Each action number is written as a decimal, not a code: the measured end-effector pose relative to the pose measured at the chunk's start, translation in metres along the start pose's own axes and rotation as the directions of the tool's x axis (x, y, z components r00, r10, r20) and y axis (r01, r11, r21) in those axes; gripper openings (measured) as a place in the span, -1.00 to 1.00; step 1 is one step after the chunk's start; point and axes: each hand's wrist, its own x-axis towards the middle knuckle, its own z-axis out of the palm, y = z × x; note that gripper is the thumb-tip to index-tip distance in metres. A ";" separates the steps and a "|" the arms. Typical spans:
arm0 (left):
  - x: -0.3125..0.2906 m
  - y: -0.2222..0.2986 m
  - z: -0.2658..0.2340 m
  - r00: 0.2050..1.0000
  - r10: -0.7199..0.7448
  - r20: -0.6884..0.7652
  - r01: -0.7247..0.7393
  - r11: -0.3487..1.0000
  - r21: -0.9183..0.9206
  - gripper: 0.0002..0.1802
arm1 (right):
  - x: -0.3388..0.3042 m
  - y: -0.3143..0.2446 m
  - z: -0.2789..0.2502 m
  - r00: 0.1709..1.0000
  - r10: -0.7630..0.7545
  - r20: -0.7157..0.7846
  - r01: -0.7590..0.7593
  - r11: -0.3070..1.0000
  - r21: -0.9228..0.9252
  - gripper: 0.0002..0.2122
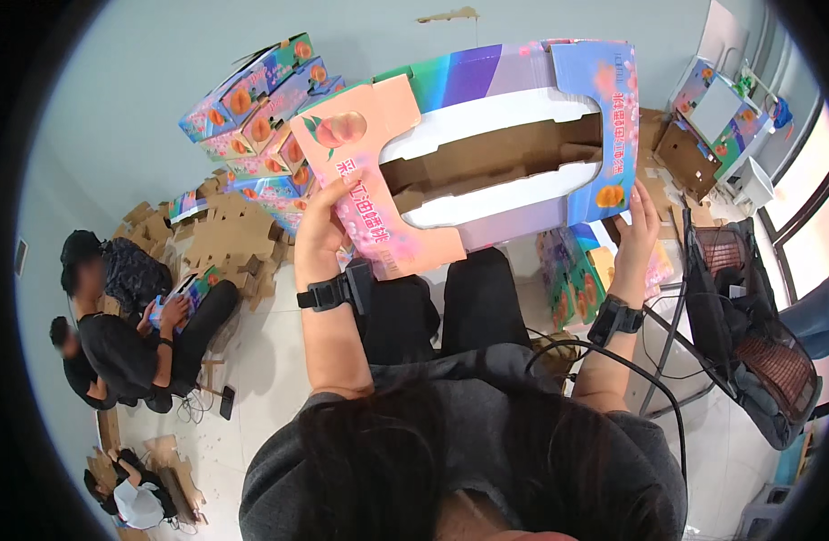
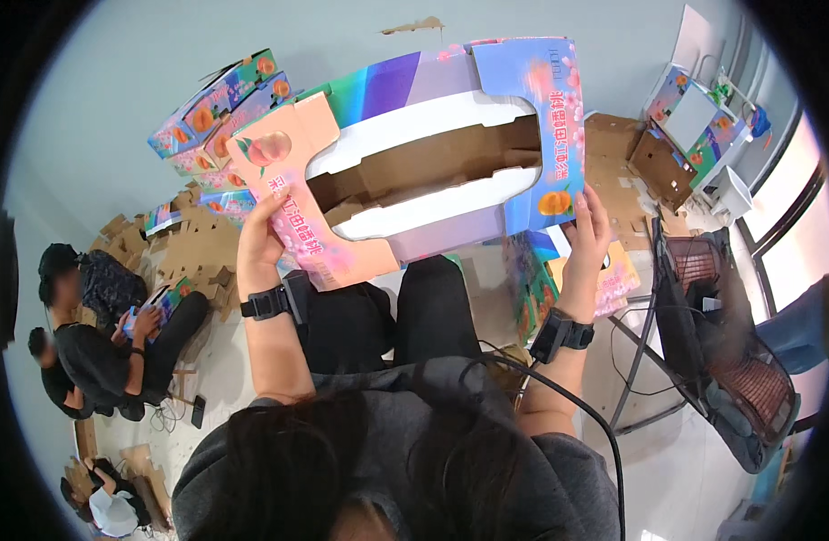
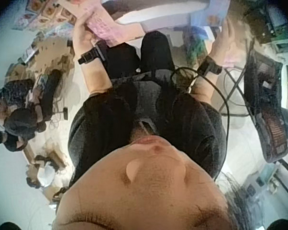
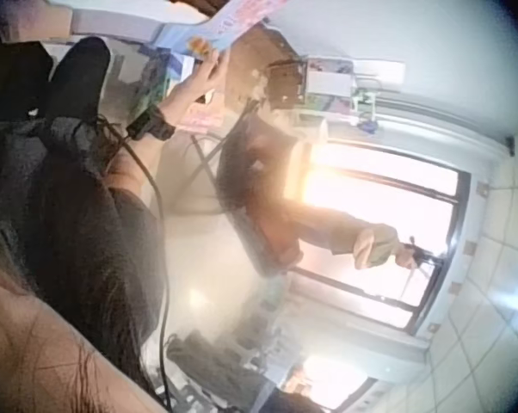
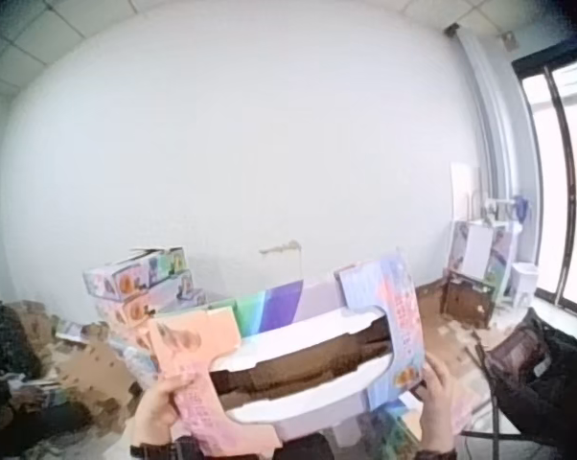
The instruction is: Assembling and stacking cardboard fruit packaging boxes.
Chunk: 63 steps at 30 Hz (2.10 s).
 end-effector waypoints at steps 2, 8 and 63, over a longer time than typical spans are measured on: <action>0.000 -0.001 -0.002 1.000 0.019 -0.015 -0.019 1.000 -0.002 -0.68 | -0.001 0.003 -0.001 1.000 0.007 -0.022 -0.008 0.999 -0.046 -0.62; 0.006 -0.010 -0.011 0.998 0.052 -0.036 -0.055 0.996 -0.067 -0.67 | 0.011 0.028 -0.010 0.999 0.012 -0.043 -0.014 0.999 -0.049 -0.65; -0.025 -0.051 -0.047 0.887 0.242 0.393 -0.181 0.966 -0.187 0.19 | -0.071 0.077 -0.032 0.656 0.707 0.263 -0.750 0.574 0.328 -0.59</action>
